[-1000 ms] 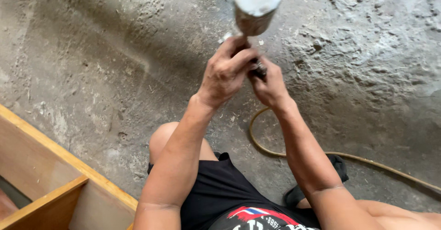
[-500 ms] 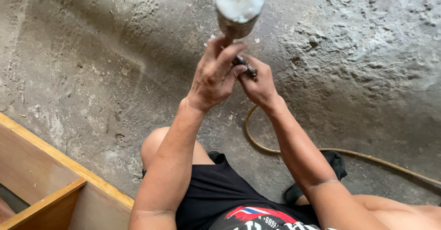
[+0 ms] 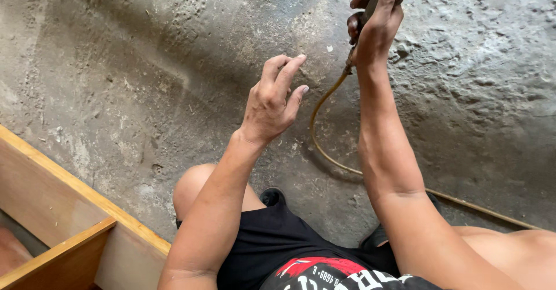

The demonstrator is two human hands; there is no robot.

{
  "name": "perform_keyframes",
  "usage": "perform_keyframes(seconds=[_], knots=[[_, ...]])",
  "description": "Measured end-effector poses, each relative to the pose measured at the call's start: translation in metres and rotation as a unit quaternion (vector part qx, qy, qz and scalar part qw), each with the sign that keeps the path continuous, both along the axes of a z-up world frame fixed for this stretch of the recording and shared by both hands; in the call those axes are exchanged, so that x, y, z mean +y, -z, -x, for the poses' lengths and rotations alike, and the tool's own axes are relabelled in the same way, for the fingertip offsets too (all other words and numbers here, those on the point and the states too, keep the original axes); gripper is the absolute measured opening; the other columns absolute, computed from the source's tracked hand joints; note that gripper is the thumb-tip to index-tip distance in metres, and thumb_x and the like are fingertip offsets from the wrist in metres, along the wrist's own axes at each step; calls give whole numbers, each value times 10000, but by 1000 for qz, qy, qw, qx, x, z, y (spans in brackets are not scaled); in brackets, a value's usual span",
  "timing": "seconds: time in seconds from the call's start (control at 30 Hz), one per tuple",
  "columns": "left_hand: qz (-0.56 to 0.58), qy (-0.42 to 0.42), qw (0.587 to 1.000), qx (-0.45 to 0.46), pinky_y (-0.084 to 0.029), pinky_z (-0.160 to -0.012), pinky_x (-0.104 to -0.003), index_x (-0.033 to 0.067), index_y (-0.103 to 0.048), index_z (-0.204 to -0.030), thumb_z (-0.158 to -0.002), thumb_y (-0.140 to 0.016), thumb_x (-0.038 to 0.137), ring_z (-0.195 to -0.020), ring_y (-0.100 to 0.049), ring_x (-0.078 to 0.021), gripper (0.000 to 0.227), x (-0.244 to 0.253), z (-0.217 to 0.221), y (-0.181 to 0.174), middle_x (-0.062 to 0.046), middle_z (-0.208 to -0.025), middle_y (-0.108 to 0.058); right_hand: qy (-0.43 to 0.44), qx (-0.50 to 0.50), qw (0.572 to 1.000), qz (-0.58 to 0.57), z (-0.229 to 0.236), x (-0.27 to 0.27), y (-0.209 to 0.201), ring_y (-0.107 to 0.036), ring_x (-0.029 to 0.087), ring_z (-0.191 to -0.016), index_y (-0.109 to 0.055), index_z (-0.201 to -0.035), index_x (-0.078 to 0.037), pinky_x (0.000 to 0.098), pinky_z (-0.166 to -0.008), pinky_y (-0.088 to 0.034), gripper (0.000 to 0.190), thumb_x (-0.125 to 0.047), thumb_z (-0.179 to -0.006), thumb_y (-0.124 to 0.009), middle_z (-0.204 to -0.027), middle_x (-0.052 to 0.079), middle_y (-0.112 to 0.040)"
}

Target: The person uses a spray gun to apply a white coating to a wooden furniture frame. They move around the frame to cover different sections and then lift the frame to inspect the underside.

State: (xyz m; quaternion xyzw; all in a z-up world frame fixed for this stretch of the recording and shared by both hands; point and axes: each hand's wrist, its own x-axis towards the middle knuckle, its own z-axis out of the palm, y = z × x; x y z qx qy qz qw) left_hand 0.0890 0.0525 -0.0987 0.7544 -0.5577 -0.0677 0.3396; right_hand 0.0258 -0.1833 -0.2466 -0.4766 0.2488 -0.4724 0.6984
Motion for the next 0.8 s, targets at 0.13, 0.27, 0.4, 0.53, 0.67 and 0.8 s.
perform_keyframes(seconds=[0.13, 0.27, 0.4, 0.53, 0.67, 0.8], knots=[[-16, -17, 1000, 8, -594, -833, -386, 102, -527, -1442, -956, -752, 74, -967, -698, -296, 536, 6, -2, 0, -154, -1326, -548, -23, -27, 996, -80, -7, -2, 20, -525, 125, -528, -532, -1007, -55, 301, -445, -456, 677, -728, -1006, -459, -754, 34, -550], [-12, -12, 1000, 5, -603, -857, -372, 106, -544, -1438, -973, -741, 89, -1002, -707, -291, 505, 4, -3, 5, -145, -1291, -577, -2, 3, 995, -100, -3, 2, 38, -546, 124, -504, -525, -934, -78, 309, -456, -522, 707, -782, -954, -466, -715, 15, -542], [-29, -14, 999, 18, -599, -825, -372, 105, -592, -1406, -984, -737, 101, -949, -711, -274, 446, 4, -2, 8, -139, -1222, -627, 8, 53, 986, -157, -2, 16, 52, -543, 92, -477, -501, -886, -113, 283, -418, -522, 695, -804, -919, -434, -682, -15, -529], [-25, -25, 999, 28, -593, -812, -371, 76, -613, -1362, -965, -731, 100, -917, -708, -270, 414, 1, -2, 15, -146, -1193, -656, 11, 60, 988, -141, -16, 10, 52, -537, 96, -469, -497, -890, -107, 278, -402, -496, 687, -790, -936, -437, -685, -3, -536], [-47, -117, 980, 155, -616, -809, -339, 41, -653, -1267, -989, -716, 109, -908, -729, -207, 292, -7, -3, 37, -102, -1121, -711, 4, -8, 995, -99, -27, -10, 30, -542, 129, -501, -533, -957, -58, 307, -433, -490, 647, -699, -1003, -463, -732, 48, -562], [4, -185, 884, 429, -619, -909, -305, -3, -628, -1281, -968, -714, 97, -1013, -708, -154, 340, -27, -3, 74, -93, -1144, -716, -34, -74, 993, -81, -17, -4, -8, -563, 161, -578, -545, -1082, 4, 327, -496, -486, 634, -622, -1072, -449, -851, 115, -617]])
